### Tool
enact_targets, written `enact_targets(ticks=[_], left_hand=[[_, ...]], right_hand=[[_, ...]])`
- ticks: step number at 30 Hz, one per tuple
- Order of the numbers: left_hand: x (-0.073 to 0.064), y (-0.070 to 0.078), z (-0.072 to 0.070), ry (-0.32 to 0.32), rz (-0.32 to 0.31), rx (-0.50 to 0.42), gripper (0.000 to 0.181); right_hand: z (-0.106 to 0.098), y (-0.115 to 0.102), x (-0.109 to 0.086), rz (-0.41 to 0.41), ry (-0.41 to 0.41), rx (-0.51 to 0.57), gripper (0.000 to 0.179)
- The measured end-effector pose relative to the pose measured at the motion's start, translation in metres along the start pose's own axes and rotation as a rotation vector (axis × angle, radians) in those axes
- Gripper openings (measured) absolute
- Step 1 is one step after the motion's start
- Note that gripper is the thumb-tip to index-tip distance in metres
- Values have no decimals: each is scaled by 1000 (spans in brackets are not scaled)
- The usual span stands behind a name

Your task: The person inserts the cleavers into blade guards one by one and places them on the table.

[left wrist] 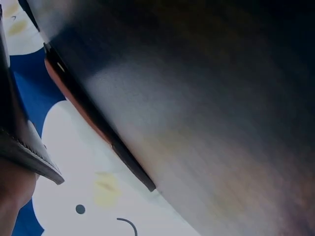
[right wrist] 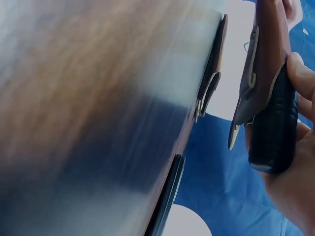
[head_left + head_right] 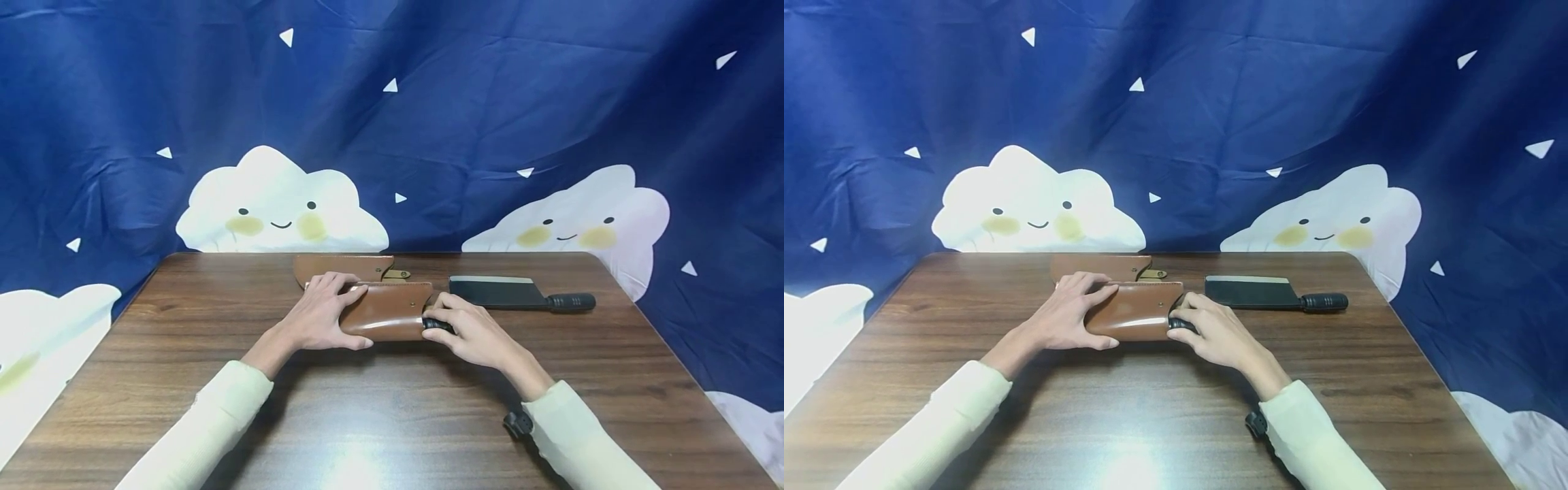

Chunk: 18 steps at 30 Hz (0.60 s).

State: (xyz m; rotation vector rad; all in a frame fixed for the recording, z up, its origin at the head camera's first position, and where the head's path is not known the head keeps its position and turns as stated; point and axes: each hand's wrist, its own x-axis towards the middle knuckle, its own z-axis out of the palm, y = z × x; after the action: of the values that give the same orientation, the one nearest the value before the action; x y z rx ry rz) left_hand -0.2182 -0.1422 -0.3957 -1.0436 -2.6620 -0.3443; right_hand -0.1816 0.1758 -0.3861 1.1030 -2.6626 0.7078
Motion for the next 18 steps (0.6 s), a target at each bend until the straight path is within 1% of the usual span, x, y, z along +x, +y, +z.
enact_targets(ticks=[6, 8, 15, 18], left_hand=[[-1, 1, -1, 3, 22, 50, 104], [-2, 2, 0, -5, 28, 65, 105], [-5, 7, 2, -110, 22, 75, 108], [-7, 8, 5, -132, 36, 80, 105]], right_hand=[[-2, -2, 0, 16, 1, 7, 28], [-3, -2, -1, 24, -4, 12, 28], [0, 0, -7, 46, -33, 16, 29], [2, 1, -9, 33, -25, 17, 28]])
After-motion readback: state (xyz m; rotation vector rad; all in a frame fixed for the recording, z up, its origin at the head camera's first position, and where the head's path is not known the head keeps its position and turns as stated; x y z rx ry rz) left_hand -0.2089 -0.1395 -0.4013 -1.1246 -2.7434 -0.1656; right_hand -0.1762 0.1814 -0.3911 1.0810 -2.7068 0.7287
